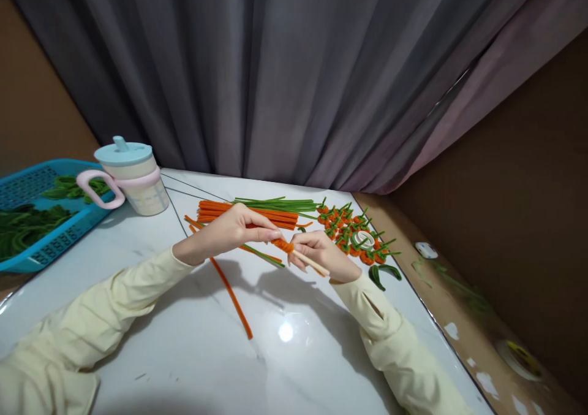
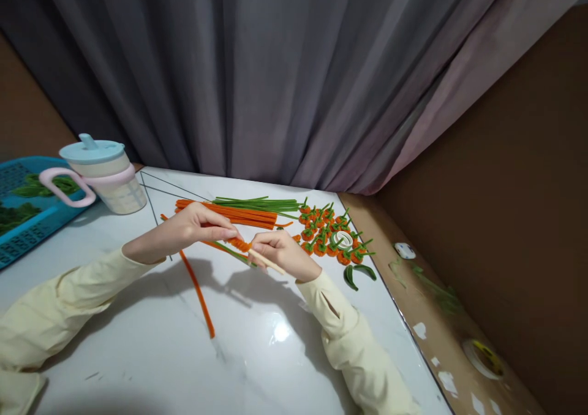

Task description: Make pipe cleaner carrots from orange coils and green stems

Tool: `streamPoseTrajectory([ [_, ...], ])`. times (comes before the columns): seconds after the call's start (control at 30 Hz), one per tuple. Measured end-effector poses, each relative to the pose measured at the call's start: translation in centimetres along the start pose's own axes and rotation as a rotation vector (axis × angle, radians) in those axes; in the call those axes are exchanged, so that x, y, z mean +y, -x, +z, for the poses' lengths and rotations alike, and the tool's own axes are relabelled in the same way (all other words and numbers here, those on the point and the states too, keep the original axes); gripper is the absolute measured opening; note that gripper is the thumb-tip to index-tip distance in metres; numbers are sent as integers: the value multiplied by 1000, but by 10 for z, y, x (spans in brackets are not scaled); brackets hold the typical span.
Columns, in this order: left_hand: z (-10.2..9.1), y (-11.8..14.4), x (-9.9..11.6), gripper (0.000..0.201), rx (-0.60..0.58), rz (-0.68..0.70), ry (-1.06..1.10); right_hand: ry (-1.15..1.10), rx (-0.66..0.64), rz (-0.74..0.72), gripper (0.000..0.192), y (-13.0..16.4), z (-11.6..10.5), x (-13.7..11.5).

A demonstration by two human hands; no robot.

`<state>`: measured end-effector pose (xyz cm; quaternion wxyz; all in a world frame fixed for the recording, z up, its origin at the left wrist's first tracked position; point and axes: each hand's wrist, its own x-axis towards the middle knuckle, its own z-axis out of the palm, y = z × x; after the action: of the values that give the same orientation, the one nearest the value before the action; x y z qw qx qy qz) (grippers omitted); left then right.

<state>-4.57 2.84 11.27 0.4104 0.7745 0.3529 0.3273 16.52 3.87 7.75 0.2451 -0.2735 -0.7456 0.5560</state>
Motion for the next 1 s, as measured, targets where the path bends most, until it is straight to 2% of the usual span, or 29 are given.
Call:
streamPoseTrajectory([
  [0.1, 6, -1, -9, 19, 232, 134, -116, -366, 109, 35, 34, -7, 16, 12],
  [0.17, 9, -2, -18, 19, 406, 349, -324, -427, 144, 98, 32, -10, 26, 16],
  [0.23, 11, -3, -27, 20, 480, 539, -564, -322, 150, 171, 31, -11, 32, 15],
  [0.3, 11, -3, -34, 25, 446, 604, -787, -69, 163, 195, 28, -9, 33, 10],
  [0.4, 8, -3, -37, 32, 309, 539, -930, 475, 239, 142, 19, -2, 26, -1],
  [0.5, 1, -2, -28, 28, 148, 372, -723, 913, 346, 77, 24, 6, 10, -8],
  [0.57, -6, -1, -17, 22, 39, 202, -489, 1001, 365, 6, 26, 8, -1, -8],
  [0.67, -14, -1, -2, 20, -26, -74, -196, 901, 346, -74, 23, 5, -12, -2],
  [0.77, -13, -5, -2, 18, 58, -227, 79, 819, 332, -53, 22, -5, -7, 9],
  [0.87, 0, -9, -18, 21, 178, -257, 317, 834, 321, 11, 31, -13, 13, 18],
  [0.93, 10, -10, -30, 24, 255, -208, 273, 864, 293, 59, 31, -13, 28, 19],
  [1.0, 20, -9, -39, 22, 352, -45, 18, 916, 259, 105, 20, -8, 38, 15],
])
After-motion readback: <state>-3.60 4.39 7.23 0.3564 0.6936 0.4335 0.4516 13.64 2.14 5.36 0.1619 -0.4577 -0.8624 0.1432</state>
